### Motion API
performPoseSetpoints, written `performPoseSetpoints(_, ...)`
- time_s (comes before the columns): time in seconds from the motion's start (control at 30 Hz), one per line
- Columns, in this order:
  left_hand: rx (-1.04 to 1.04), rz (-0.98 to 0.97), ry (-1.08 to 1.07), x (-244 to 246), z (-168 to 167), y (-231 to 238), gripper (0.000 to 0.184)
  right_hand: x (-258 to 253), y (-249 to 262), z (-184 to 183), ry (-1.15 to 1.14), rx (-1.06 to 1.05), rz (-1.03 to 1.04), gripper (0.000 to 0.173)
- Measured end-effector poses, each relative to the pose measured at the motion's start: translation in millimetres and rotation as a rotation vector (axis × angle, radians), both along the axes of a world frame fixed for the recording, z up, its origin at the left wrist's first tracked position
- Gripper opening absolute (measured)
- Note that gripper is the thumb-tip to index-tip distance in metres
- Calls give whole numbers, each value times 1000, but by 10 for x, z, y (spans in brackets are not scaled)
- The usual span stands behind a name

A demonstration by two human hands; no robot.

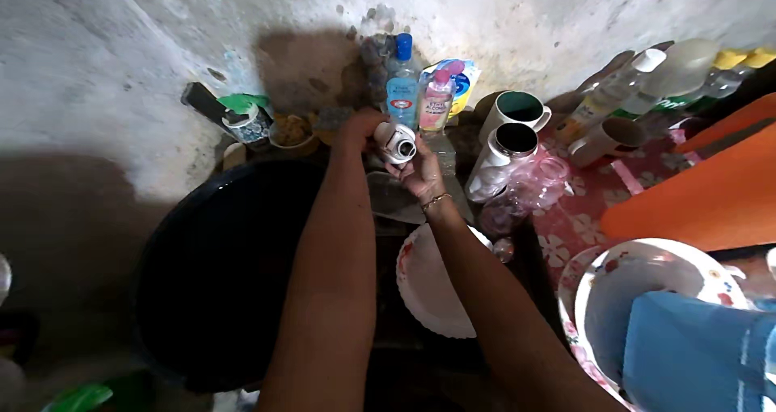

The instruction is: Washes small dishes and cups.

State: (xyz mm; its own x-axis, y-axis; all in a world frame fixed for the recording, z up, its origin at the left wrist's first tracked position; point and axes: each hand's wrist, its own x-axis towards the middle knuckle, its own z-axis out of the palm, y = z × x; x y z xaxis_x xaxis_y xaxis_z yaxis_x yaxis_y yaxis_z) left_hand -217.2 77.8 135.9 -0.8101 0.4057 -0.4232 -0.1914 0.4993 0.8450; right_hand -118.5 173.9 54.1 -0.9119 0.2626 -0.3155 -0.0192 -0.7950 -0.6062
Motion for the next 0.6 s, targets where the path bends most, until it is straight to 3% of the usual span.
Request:
performPoseSetpoints(0.2, -177, -38, 187, 28, 66, 40, 43, -43, 165, 43, -162, 312, -28, 36)
performPoseSetpoints(0.3, -282, -137, 218, 24, 88, 72, 56, -61, 16, 97, -127, 664, -90, 24)
performPoseSetpoints(0.43, -318, -193, 223, 92, 185, 61, 61, -80, -113, 200, -26, 1148, -101, 29)
performPoseSetpoints(0.5, -326, -209, 240, 82, 182, 46, 53, -79, -114, 217, 2, 1194, -71, 29)
performPoseSetpoints(0.6, -328, -162, 202, 108, 193, 45, 45, -74, -48, 157, 109, 1084, -59, 25)
